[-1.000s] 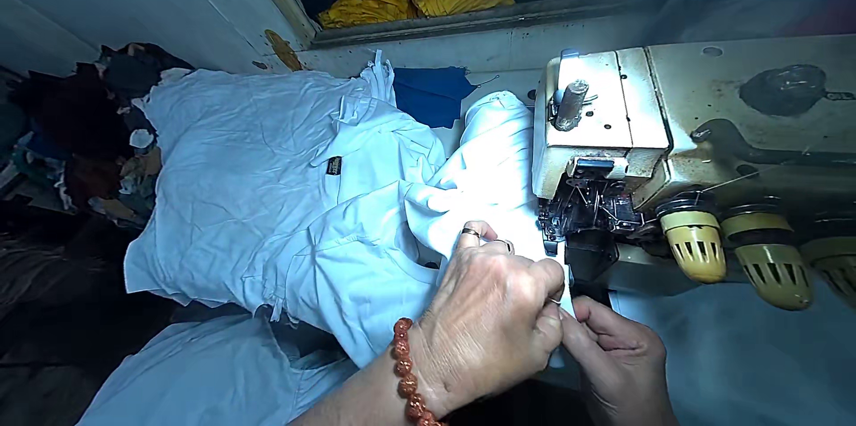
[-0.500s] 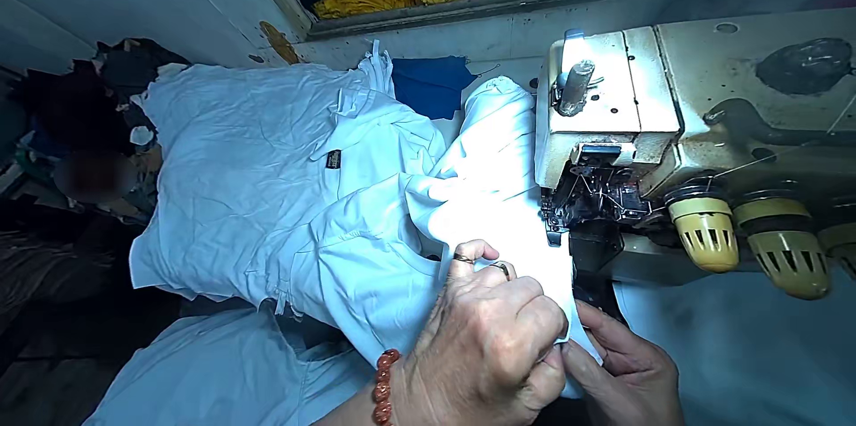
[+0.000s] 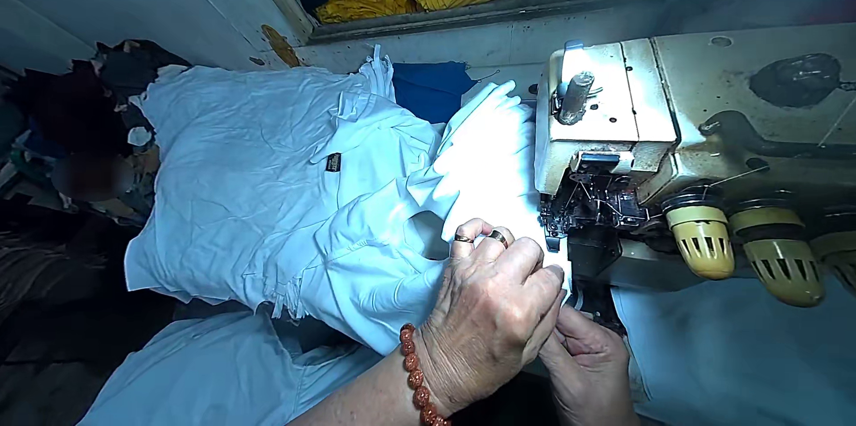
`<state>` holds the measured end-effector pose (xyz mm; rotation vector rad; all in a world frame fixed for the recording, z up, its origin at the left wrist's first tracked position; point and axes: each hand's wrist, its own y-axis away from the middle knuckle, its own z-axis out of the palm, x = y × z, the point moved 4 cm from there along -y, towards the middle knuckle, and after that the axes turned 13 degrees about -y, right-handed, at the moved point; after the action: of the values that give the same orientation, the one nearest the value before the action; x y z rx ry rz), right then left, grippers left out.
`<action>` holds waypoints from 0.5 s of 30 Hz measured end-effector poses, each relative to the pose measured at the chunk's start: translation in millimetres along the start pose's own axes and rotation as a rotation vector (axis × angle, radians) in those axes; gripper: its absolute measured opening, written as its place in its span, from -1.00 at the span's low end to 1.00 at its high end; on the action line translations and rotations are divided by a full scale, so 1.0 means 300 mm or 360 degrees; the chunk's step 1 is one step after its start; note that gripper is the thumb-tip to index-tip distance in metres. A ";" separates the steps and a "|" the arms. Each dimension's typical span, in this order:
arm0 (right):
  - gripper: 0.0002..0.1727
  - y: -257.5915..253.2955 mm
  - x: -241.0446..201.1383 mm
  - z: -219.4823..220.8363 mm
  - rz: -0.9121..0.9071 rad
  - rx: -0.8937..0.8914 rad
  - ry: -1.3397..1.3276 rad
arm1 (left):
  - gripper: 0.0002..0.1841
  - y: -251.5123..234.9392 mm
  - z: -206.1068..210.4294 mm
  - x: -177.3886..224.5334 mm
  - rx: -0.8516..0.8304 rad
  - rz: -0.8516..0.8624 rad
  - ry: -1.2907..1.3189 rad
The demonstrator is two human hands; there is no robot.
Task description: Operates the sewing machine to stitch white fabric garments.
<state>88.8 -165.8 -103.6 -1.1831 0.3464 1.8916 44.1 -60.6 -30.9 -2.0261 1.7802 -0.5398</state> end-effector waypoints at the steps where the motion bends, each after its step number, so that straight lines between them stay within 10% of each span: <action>1: -0.88 -0.002 0.001 0.005 -0.0024 -0.0008 0.0059 | -0.85 0.003 -0.004 -0.001 -0.0025 0.0018 -0.0006; 15: -0.76 -0.041 -0.056 0.044 -0.0039 -0.0413 0.0481 | -0.86 -0.003 -0.010 -0.168 -0.0075 -0.0582 0.0143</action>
<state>93.6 -159.0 -80.2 -1.6471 0.2510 1.7744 37.3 -10.7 -29.5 -2.4123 1.4847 -0.7101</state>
